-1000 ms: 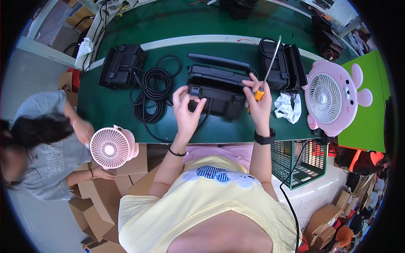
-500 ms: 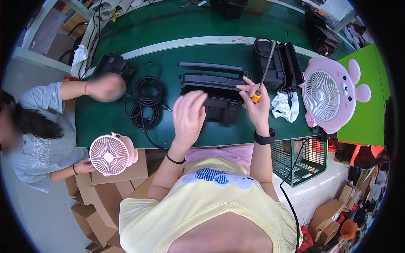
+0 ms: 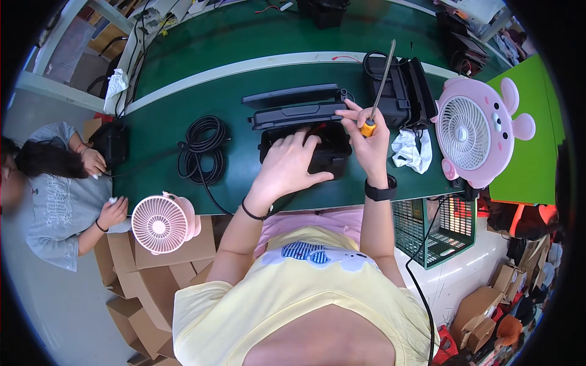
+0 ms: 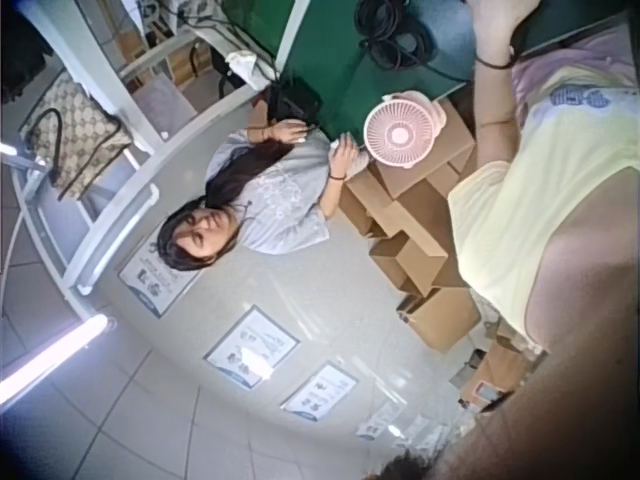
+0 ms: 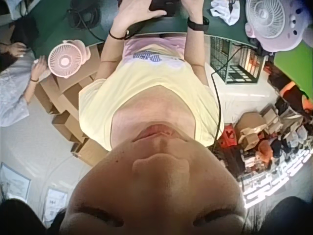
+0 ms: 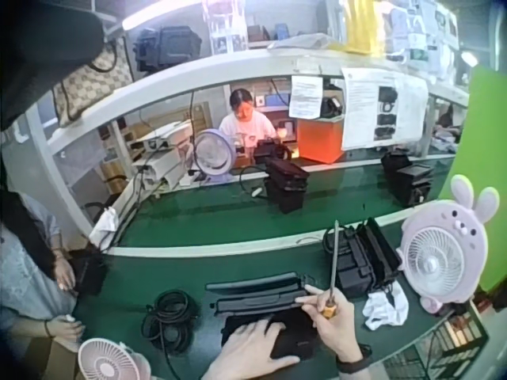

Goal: Assembling and inspecting components inside black plastic equipment enclosures using a screwdriver.

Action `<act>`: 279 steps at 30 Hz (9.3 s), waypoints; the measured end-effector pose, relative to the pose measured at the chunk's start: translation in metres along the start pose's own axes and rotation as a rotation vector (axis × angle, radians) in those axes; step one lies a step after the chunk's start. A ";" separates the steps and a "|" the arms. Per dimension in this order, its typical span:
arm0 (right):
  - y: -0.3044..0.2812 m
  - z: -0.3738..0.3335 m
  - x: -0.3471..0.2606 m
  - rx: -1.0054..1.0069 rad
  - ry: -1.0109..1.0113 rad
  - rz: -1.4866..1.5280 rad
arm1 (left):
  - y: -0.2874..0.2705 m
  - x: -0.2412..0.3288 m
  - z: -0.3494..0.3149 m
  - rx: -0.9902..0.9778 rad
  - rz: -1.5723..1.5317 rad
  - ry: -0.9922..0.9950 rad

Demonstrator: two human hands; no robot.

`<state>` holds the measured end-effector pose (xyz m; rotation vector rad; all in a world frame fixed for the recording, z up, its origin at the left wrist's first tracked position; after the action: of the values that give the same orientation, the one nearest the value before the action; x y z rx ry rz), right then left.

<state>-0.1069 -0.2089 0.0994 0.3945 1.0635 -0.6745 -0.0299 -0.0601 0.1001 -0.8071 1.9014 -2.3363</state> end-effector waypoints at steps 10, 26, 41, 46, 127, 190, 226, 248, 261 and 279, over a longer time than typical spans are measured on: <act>-0.006 -0.002 0.004 -0.015 0.028 0.044 | 0.011 0.001 -0.001 -0.071 0.158 -0.081; 0.012 -0.043 0.000 -0.108 -0.155 -0.432 | 0.017 -0.075 -0.062 0.629 -0.674 -0.364; 0.010 -0.034 0.005 -0.137 -0.119 -0.425 | 0.000 -0.073 -0.032 0.675 -0.651 -0.201; 0.009 -0.031 0.007 -0.131 -0.093 -0.431 | 0.005 -0.071 -0.030 0.613 -0.437 -0.162; -0.004 -0.017 0.068 0.081 0.318 -0.206 | 0.026 -0.114 -0.035 0.694 -1.073 -0.244; 0.086 -0.067 -0.020 -0.463 0.008 -0.982 | 0.013 -0.175 -0.022 0.867 -1.151 -0.359; 0.004 -0.039 0.052 0.281 0.286 -0.022 | -0.042 -0.065 0.032 0.363 0.086 0.325; 0.058 -0.026 0.073 0.145 0.317 0.137 | 0.007 -0.027 -0.028 0.546 0.223 -0.081; 0.007 -0.065 0.103 0.159 0.420 -0.042 | -0.060 -0.199 0.006 0.550 0.669 -0.703; 0.011 -0.063 0.104 0.128 0.378 -0.103 | -0.004 -0.283 0.265 0.269 0.195 -0.507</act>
<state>-0.1085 -0.1961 -0.0219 0.5973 1.4092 -0.7808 0.3226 -0.2053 0.0301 -1.0076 1.3610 -1.9679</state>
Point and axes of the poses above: each hand's wrist, its own z-axis towards the middle knuckle, its own y-axis out of the palm, x = y × z, the point moved 7 cm from there along z, towards the middle knuckle, and after that the axes turned 4 degrees about -y, right-handed, at the moved point
